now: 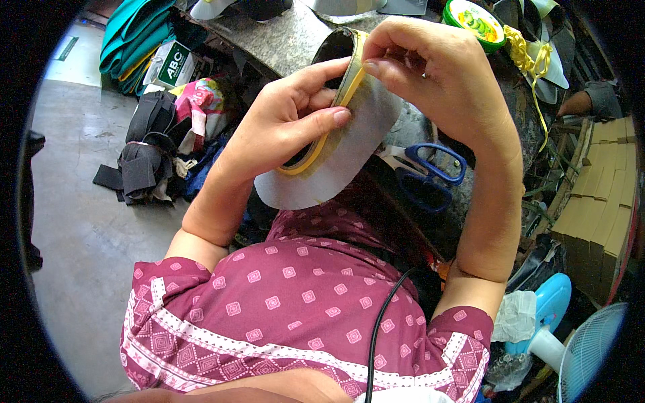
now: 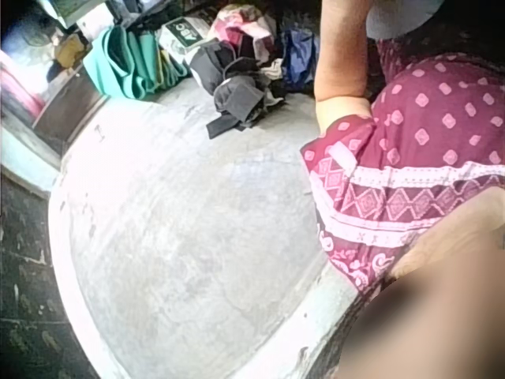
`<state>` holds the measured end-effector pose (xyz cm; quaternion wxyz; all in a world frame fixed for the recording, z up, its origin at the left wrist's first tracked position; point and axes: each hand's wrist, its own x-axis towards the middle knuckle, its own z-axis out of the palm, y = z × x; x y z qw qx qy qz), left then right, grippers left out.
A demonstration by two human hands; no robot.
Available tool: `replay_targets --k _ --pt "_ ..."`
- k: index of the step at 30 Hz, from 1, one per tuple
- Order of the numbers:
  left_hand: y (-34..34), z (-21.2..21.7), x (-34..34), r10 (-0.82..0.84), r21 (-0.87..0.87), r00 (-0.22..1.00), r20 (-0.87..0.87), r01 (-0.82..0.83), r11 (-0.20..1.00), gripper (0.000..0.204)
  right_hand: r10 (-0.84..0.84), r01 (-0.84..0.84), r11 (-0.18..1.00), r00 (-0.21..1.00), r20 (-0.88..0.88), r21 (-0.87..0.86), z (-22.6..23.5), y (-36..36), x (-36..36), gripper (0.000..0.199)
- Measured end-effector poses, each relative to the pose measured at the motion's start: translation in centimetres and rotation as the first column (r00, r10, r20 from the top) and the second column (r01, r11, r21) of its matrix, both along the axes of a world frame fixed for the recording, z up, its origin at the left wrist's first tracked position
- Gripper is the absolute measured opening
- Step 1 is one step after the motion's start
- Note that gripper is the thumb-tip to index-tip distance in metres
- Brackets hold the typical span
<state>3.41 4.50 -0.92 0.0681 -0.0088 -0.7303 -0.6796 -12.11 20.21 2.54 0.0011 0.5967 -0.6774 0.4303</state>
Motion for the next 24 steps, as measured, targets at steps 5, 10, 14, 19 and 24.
replay_targets --k 5,10,14,19,24 --pt "0.3 -0.4 -0.4 -0.016 0.034 0.999 -0.032 0.017 0.999 0.056 -0.065 0.066 0.998 0.996 -0.068 0.007 -0.5 -0.4 0.1 0.013" --pt "0.3 -0.7 -0.4 0.002 0.047 1.000 -0.028 -0.001 0.999 0.056 -0.081 0.083 0.996 0.994 -0.070 0.021 -0.3 -0.2 0.1 0.013" --pt "0.1 -1.0 -0.4 -0.020 -0.009 0.999 -0.041 0.020 1.000 0.057 -0.099 0.102 0.994 0.990 -0.096 0.029 -0.4 -0.3 0.1 0.013" --pt "0.5 -1.6 -0.5 -0.004 0.017 0.996 -0.084 0.005 1.000 0.057 -0.138 0.145 0.989 0.980 -0.144 0.037 -0.6 -0.5 0.2 0.016" --pt "0.7 -1.5 -0.4 0.079 0.140 0.990 -0.117 -0.063 0.988 0.042 -0.089 0.104 0.990 0.985 -0.144 0.097 -0.5 -0.5 0.6 0.015"
